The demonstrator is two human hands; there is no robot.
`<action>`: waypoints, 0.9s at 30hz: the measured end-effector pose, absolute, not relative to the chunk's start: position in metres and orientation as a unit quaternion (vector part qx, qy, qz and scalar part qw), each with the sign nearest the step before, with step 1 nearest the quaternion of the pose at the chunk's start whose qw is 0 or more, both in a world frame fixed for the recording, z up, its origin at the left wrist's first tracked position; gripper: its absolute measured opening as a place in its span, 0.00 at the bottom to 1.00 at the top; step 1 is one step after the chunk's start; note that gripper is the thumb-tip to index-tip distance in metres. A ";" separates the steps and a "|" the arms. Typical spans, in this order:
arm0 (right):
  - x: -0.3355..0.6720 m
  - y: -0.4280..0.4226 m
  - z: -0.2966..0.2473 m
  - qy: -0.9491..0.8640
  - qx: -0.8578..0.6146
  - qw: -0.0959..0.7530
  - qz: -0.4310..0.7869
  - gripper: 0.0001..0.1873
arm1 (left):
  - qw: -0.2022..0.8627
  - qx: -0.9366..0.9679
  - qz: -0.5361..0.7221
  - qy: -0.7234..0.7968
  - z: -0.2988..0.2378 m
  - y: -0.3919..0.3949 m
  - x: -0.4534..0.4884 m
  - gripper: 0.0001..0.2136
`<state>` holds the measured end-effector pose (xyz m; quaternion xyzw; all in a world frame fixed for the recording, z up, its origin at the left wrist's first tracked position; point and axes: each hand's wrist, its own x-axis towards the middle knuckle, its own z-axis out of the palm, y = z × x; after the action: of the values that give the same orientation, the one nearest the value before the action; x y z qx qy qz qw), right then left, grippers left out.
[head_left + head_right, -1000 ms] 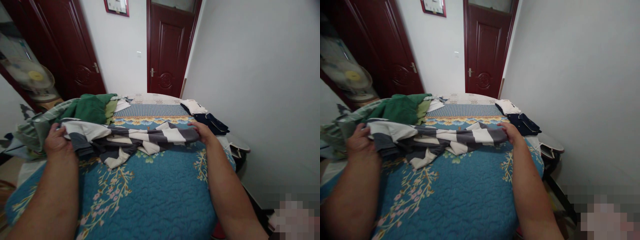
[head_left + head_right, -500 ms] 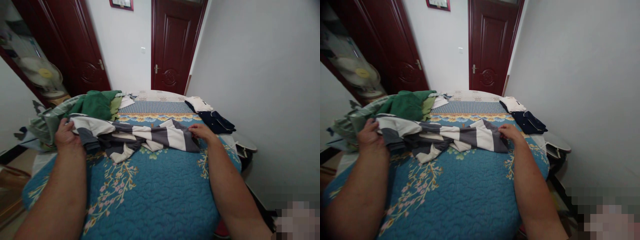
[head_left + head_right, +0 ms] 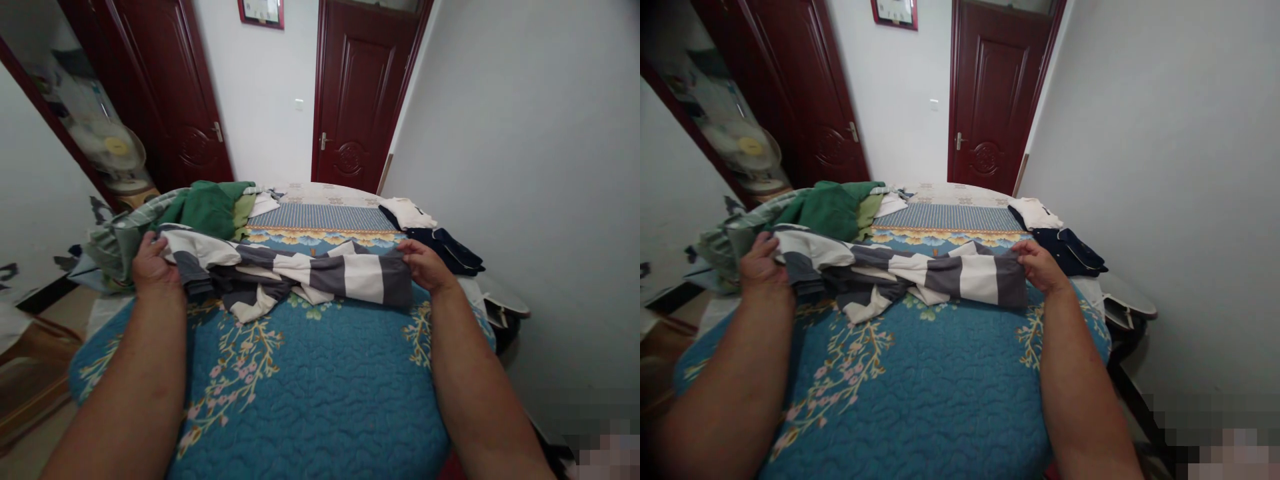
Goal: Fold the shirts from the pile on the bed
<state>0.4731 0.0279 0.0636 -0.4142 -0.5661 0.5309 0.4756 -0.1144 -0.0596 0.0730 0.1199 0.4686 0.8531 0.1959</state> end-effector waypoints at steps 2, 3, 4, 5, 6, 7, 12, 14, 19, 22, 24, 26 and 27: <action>0.472 0.023 0.064 -0.609 -0.408 0.367 0.573 0.21 | 0.196 0.131 0.847 0.476 0.071 -0.059 -0.116 0.28; 0.470 0.021 0.065 -0.624 -0.409 0.315 0.586 0.21 | 0.198 0.134 0.847 0.476 0.070 -0.058 -0.117 0.28; 0.468 0.020 0.065 -0.638 -0.412 0.268 0.592 0.22 | 0.199 0.136 0.850 0.469 0.070 -0.058 -0.118 0.28; 0.466 0.019 0.066 -0.651 -0.420 0.229 0.589 0.24 | 0.200 0.133 0.856 0.457 0.069 -0.057 -0.118 0.28; 0.463 0.019 0.067 -0.663 -0.433 0.197 0.578 0.26 | 0.202 0.128 0.864 0.444 0.069 -0.057 -0.118 0.28; 0.460 0.019 0.067 -0.672 -0.450 0.172 0.562 0.28 | 0.205 0.121 0.870 0.432 0.069 -0.056 -0.118 0.28; 0.454 0.023 0.063 -0.691 -0.501 0.128 0.505 0.30 | 0.215 0.106 0.877 0.417 0.070 -0.055 -0.117 0.26; 0.455 0.024 0.062 -0.690 -0.497 0.135 0.509 0.30 | 0.212 0.103 0.879 0.415 0.070 -0.054 -0.118 0.24; 0.458 0.021 0.071 -0.699 -0.477 0.105 0.522 0.31 | 0.207 0.100 0.878 0.420 0.070 -0.054 -0.118 0.24; 0.455 0.017 0.080 -0.725 -0.472 0.051 0.498 0.32 | 0.206 0.100 0.875 0.426 0.072 -0.054 -0.116 0.22; 0.452 0.014 0.084 -0.745 -0.468 0.037 0.474 0.30 | 0.206 0.100 0.874 0.428 0.073 -0.054 -0.115 0.21; 0.449 0.013 0.085 -0.765 -0.452 0.060 0.455 0.24 | 0.201 0.097 0.877 0.426 0.074 -0.054 -0.114 0.21; 0.448 0.014 0.085 -0.771 -0.443 0.086 0.449 0.21 | 0.198 0.096 0.878 0.425 0.074 -0.054 -0.114 0.21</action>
<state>0.4479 0.0137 0.0850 -0.4426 -0.7712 0.4494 0.0860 -0.1142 -0.0540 0.0745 0.0957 0.4252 0.8780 0.1979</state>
